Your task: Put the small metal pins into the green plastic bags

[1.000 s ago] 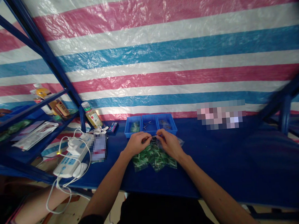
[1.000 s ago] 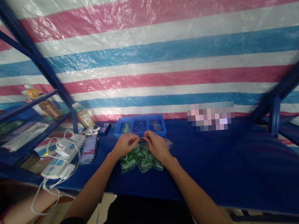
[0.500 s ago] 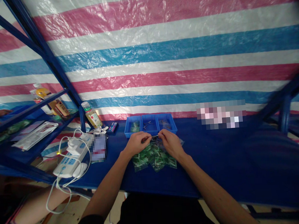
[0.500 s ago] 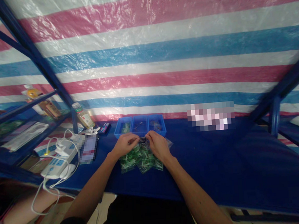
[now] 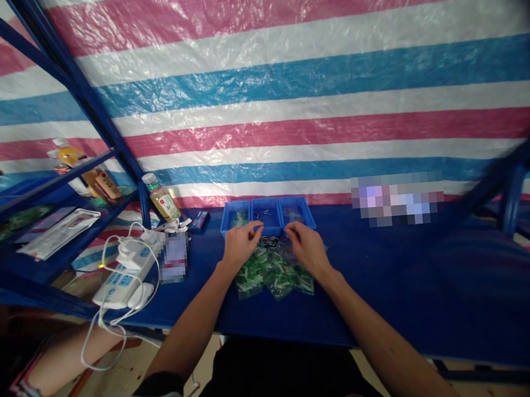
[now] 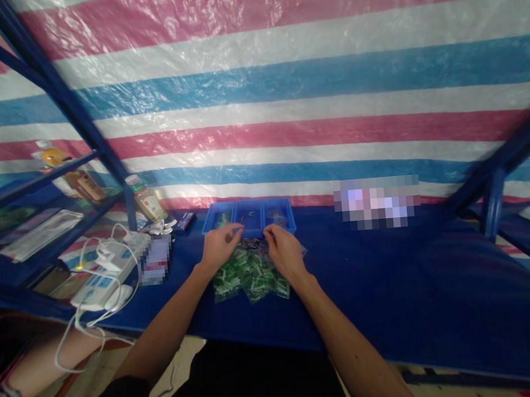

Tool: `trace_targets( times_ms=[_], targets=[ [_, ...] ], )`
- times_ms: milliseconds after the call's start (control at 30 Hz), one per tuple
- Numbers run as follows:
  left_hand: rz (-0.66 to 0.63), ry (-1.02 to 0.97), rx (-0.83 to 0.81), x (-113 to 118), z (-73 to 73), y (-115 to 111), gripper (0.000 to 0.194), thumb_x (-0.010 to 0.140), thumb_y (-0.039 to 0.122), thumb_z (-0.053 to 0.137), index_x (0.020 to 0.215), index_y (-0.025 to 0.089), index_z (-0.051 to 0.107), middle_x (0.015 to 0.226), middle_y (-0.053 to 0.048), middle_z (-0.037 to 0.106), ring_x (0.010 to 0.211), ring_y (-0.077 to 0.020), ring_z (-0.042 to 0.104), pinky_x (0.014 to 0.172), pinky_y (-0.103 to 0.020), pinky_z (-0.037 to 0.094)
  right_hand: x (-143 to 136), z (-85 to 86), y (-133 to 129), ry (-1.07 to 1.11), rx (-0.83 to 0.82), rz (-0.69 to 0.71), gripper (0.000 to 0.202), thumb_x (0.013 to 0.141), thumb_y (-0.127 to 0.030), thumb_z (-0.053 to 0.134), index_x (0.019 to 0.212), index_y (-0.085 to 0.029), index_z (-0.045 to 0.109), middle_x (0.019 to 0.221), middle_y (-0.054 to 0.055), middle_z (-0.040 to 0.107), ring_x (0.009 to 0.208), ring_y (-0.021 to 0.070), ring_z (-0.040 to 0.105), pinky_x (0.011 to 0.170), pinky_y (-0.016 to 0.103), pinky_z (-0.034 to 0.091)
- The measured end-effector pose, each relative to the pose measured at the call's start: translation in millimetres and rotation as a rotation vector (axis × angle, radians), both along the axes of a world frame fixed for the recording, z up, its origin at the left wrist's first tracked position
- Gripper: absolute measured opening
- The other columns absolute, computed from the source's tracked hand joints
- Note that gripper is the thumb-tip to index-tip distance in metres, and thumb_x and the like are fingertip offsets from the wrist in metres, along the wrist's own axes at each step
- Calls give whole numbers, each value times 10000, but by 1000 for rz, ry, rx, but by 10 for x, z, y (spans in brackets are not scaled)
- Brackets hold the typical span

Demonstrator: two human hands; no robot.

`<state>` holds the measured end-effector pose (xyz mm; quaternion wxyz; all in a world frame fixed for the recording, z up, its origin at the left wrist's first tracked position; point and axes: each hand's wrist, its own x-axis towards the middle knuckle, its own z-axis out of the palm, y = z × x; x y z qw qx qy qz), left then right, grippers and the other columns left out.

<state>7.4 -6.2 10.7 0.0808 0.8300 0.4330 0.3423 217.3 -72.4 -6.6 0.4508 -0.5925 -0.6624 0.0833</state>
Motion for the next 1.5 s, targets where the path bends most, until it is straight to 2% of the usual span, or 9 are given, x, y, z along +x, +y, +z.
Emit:
trace_targets(
  times_ms=[167, 300, 433, 667, 833, 933, 1133, 1300, 1500],
  targets=[
    [-186, 59, -34, -72, 2, -60, 262, 1000, 349, 560, 1137, 236, 752, 711, 8, 716, 610, -131, 614, 642, -229, 421, 160, 11, 46, -96, -79, 69, 189, 947, -362, 616, 853, -238, 723, 776, 9, 731, 690, 191, 646, 674, 293, 413],
    [-242, 80, -50, -57, 30, -83, 267, 1004, 342, 550, 1134, 229, 753, 778, -4, 751, 620, -131, 629, 646, -228, 425, 255, 19, 47, -238, -182, 68, 252, 864, -494, 730, 885, -244, 749, 640, -16, 680, 617, 184, 623, 607, 290, 351],
    [-256, 84, -66, -46, 41, -94, 280, 1011, 347, 536, 1149, 230, 750, 833, -9, 770, 636, -133, 644, 648, -224, 427, 229, 35, 20, -363, -221, 99, 302, 855, -536, 737, 895, -238, 758, 680, 0, 709, 661, 193, 645, 631, 300, 344],
    [-255, 92, -69, -51, 26, -93, 296, 1019, 362, 516, 1150, 231, 747, 840, -14, 771, 658, -141, 658, 678, -229, 451, 142, 72, -11, -504, -216, 105, 207, 947, -400, 661, 878, -230, 756, 813, 24, 761, 764, 206, 670, 773, 331, 348],
    [-252, 99, -70, -45, 46, -108, 295, 1018, 360, 519, 1144, 228, 751, 759, -3, 747, 621, -137, 638, 647, -226, 432, 148, 64, -1, -485, -234, 122, 165, 964, -313, 626, 898, -233, 755, 831, 14, 763, 798, 194, 673, 796, 325, 339],
    [-264, 89, -77, -44, 53, -112, 298, 1019, 360, 517, 1153, 225, 746, 793, -7, 756, 633, -134, 642, 653, -226, 438, 148, 58, 6, -466, -222, 120, 144, 947, -270, 629, 881, -228, 750, 804, 6, 756, 776, 186, 666, 794, 328, 335],
    [-266, 57, -90, -46, 55, -122, 329, 1027, 395, 499, 1210, 229, 716, 731, 1, 714, 604, -131, 616, 626, -227, 426, 126, 93, -1, -316, -76, 139, 160, 956, -260, 595, 855, -215, 710, 745, -9, 715, 698, 170, 629, 772, 331, 350],
    [-290, 43, -125, -42, 66, -128, 418, 1002, 454, 545, 1337, 219, 633, 665, 24, 660, 590, -130, 595, 606, -218, 416, 79, 147, -54, -158, 32, 198, 186, 1011, -315, 522, 927, -225, 662, 860, 26, 708, 788, 198, 632, 786, 325, 414],
    [-353, 88, -130, -49, 30, -110, 330, 975, 456, 600, 1133, 204, 742, 636, 20, 644, 576, -118, 570, 607, -219, 398, -18, 165, -118, -71, 64, 284, 191, 1042, -294, 444, 949, -225, 596, 891, 46, 639, 820, 205, 611, 774, 311, 449]
  ],
)
